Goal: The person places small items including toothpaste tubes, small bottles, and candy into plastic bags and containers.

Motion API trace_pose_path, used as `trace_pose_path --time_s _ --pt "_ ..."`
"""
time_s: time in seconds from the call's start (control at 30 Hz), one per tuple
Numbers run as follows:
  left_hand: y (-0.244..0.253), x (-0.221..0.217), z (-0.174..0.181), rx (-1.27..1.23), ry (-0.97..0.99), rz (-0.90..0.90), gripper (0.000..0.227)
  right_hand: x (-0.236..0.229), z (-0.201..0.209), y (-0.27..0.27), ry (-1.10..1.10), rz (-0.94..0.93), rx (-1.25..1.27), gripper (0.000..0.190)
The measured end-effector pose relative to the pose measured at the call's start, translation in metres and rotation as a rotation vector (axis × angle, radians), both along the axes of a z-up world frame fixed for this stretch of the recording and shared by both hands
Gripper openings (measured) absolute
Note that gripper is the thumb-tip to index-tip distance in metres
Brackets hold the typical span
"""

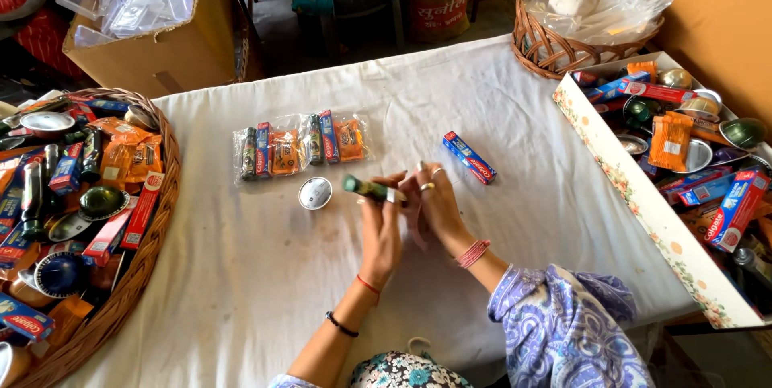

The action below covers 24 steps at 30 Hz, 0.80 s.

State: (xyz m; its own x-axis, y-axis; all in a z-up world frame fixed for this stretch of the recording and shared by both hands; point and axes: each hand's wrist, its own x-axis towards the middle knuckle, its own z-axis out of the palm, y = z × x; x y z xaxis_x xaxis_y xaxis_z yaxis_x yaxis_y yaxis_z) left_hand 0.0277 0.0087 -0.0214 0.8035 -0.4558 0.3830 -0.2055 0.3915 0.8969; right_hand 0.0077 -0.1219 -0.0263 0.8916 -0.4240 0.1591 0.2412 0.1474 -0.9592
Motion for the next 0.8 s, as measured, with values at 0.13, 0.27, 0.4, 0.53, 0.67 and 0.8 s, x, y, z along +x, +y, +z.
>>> trace_pose_path --time_s 0.13,0.27,0.4,0.53,0.67,0.8 --pt "0.008 0.003 0.006 -0.05 0.12 0.183 0.031 0.012 -0.022 -0.031 0.245 -0.301 0.167 0.021" --pt "0.004 -0.007 0.019 0.669 -0.139 0.317 0.037 -0.009 0.049 -0.012 0.172 -0.046 0.71 0.033" --pt "0.001 -0.016 -0.007 0.737 -0.579 0.31 0.044 -0.022 0.075 0.013 0.179 0.12 0.687 0.052" --pt "-0.007 -0.02 -0.02 0.745 -0.614 0.225 0.032 -0.011 0.01 -0.026 0.086 -0.013 0.732 0.053" --pt "-0.002 -0.022 0.009 0.795 -0.366 -0.028 0.043 -0.009 -0.003 -0.054 -0.192 0.16 0.794 0.058" --pt "0.005 -0.013 0.022 0.553 0.007 -0.167 0.05 -0.005 -0.004 -0.073 -0.108 -0.035 0.665 0.048"
